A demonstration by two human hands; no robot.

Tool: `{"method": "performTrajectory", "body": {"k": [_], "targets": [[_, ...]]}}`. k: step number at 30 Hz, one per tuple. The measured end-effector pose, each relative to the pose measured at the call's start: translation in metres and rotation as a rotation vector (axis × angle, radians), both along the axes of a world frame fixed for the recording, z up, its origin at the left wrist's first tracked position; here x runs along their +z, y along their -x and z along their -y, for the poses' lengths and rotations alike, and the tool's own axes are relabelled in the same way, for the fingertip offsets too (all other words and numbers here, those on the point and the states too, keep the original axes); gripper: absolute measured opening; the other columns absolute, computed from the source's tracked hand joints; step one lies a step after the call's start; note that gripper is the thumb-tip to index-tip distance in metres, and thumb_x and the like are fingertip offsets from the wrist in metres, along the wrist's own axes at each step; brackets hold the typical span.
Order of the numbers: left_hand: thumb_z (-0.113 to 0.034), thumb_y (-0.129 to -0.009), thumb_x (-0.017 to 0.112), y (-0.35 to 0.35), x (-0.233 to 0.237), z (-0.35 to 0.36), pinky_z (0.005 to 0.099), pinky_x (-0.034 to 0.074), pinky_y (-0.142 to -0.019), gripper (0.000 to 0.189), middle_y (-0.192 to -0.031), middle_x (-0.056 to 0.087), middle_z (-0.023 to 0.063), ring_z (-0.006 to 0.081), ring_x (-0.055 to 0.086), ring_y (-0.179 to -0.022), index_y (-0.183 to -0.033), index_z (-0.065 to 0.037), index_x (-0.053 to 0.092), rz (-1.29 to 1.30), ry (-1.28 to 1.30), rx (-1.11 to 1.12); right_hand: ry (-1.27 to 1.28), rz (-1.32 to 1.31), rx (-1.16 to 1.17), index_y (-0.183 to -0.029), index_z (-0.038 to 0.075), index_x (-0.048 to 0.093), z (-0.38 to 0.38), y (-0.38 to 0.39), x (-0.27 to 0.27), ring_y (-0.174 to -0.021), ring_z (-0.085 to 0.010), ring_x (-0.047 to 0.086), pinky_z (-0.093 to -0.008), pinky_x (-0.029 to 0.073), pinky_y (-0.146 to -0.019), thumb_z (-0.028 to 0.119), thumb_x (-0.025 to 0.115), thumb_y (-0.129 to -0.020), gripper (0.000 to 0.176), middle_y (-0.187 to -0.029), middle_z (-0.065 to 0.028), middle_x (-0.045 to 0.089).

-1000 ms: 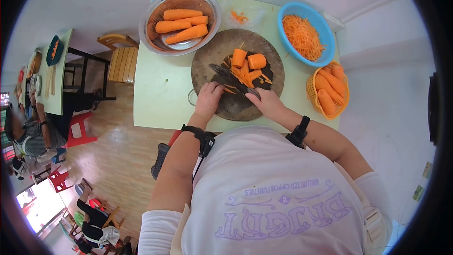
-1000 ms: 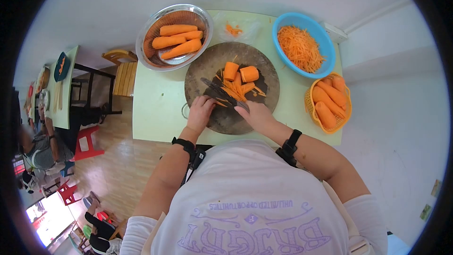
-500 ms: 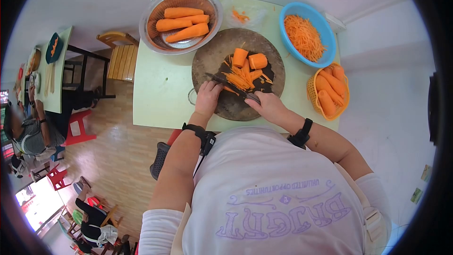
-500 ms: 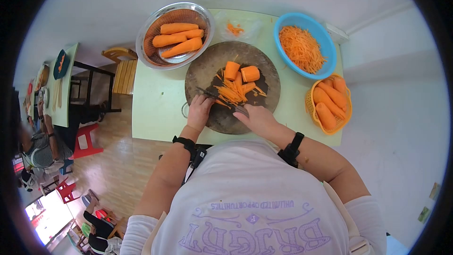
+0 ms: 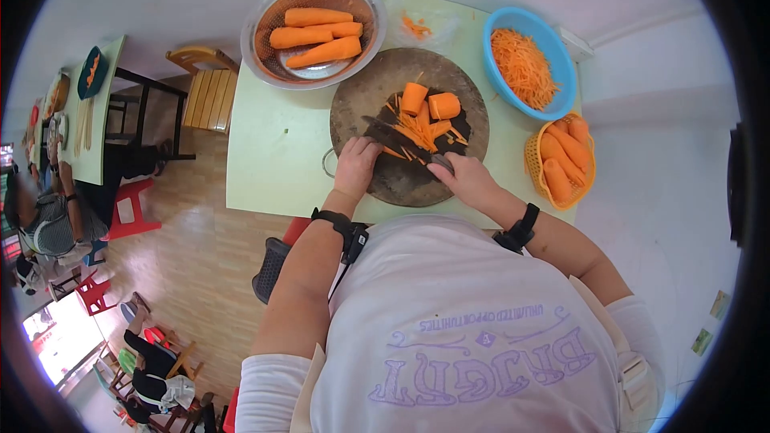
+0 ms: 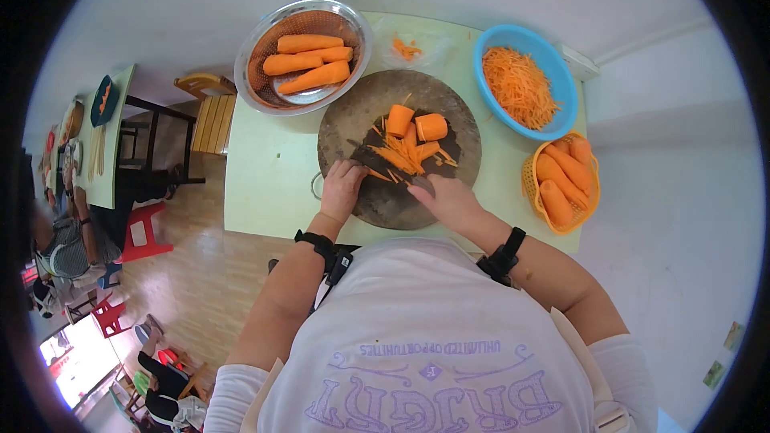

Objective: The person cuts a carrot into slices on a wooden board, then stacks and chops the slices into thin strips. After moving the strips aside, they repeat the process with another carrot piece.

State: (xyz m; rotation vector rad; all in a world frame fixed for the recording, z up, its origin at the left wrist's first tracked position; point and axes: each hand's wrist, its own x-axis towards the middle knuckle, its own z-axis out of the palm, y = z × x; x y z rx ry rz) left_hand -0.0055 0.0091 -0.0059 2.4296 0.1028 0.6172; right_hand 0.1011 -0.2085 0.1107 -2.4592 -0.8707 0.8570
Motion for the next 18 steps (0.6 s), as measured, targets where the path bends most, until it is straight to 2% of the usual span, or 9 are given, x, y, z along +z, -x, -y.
{"method": "performTrajectory", "body": {"k": [4, 7, 12, 13, 14, 17, 18], "targets": [[-0.005, -0.078, 0.070, 0.000, -0.001, 0.000, 0.0379, 0.051, -0.075, 0.009, -0.091, 0.064, 0.0086, 0.0285, 0.061, -0.086, -0.086, -0.007, 0.066, 0.030, 0.009, -0.006, 0.036, -0.004, -0.064, -0.094, -0.002, 0.059, 0.006, -0.014, -0.004, -0.082, -0.0434, 0.063, -0.0492, 0.049, -0.072, 0.049, 0.053, -0.097, 0.051, -0.082, -0.0239, 0.066], [-0.005, -0.078, 0.070, -0.001, 0.001, 0.000, 0.0379, 0.051, -0.075, 0.009, -0.091, 0.064, 0.0086, 0.0285, 0.061, -0.086, -0.086, -0.007, 0.066, 0.028, 0.011, -0.009, -0.037, -0.021, -0.107, -0.094, -0.002, 0.059, 0.006, -0.016, -0.001, -0.082, -0.0432, 0.063, -0.0489, 0.049, -0.072, 0.049, 0.053, -0.096, 0.051, -0.082, -0.0235, 0.066], [-0.005, -0.078, 0.070, 0.000, 0.002, 0.000, 0.0381, 0.051, -0.075, 0.009, -0.091, 0.064, 0.0084, 0.0284, 0.060, -0.085, -0.085, -0.007, 0.066, 0.020, 0.014, -0.011, 0.010, -0.089, -0.010, -0.093, -0.002, 0.060, 0.003, 0.000, 0.005, -0.084, -0.0429, 0.063, -0.0475, 0.049, -0.074, 0.048, 0.054, -0.097, 0.051, -0.086, -0.0235, 0.066], [-0.005, -0.078, 0.067, 0.001, 0.002, 0.000, 0.0374, 0.050, -0.078, 0.008, -0.092, 0.064, 0.0076, 0.0278, 0.060, -0.087, -0.086, -0.007, 0.066, -0.013, 0.003, -0.009, -0.043, -0.030, -0.003, -0.092, -0.002, 0.061, 0.006, 0.004, -0.003, -0.070, -0.0381, 0.062, -0.0439, 0.048, -0.065, 0.041, 0.059, -0.096, 0.043, -0.076, -0.0215, 0.063], [-0.005, -0.079, 0.063, 0.002, 0.001, 0.000, 0.0368, 0.050, -0.080, 0.008, -0.093, 0.063, 0.0068, 0.0271, 0.059, -0.089, -0.086, -0.007, 0.066, -0.047, -0.008, -0.009, -0.043, -0.032, -0.001, -0.092, -0.002, 0.061, 0.006, 0.004, -0.004, -0.070, -0.0381, 0.062, -0.0439, 0.048, -0.065, 0.041, 0.059, -0.096, 0.043, -0.076, -0.0215, 0.063], [-0.004, -0.079, 0.063, 0.000, 0.003, 0.001, 0.0368, 0.050, -0.080, 0.009, -0.094, 0.063, 0.0070, 0.0273, 0.059, -0.090, -0.087, -0.007, 0.066, -0.018, 0.010, -0.011, -0.034, -0.031, -0.056, -0.092, -0.002, 0.061, 0.010, 0.001, -0.007, -0.071, -0.0373, 0.062, -0.0430, 0.048, -0.065, 0.041, 0.059, -0.096, 0.043, -0.077, -0.0213, 0.063], [-0.004, -0.079, 0.063, 0.000, 0.002, 0.000, 0.0368, 0.050, -0.080, 0.009, -0.094, 0.063, 0.0070, 0.0273, 0.059, -0.090, -0.087, -0.007, 0.066, -0.018, 0.011, -0.012, -0.001, -0.041, -0.082, -0.093, -0.002, 0.062, 0.012, -0.004, -0.008, -0.077, -0.0400, 0.063, -0.0454, 0.049, -0.070, 0.044, 0.056, -0.096, 0.047, -0.082, -0.0224, 0.065]]}}
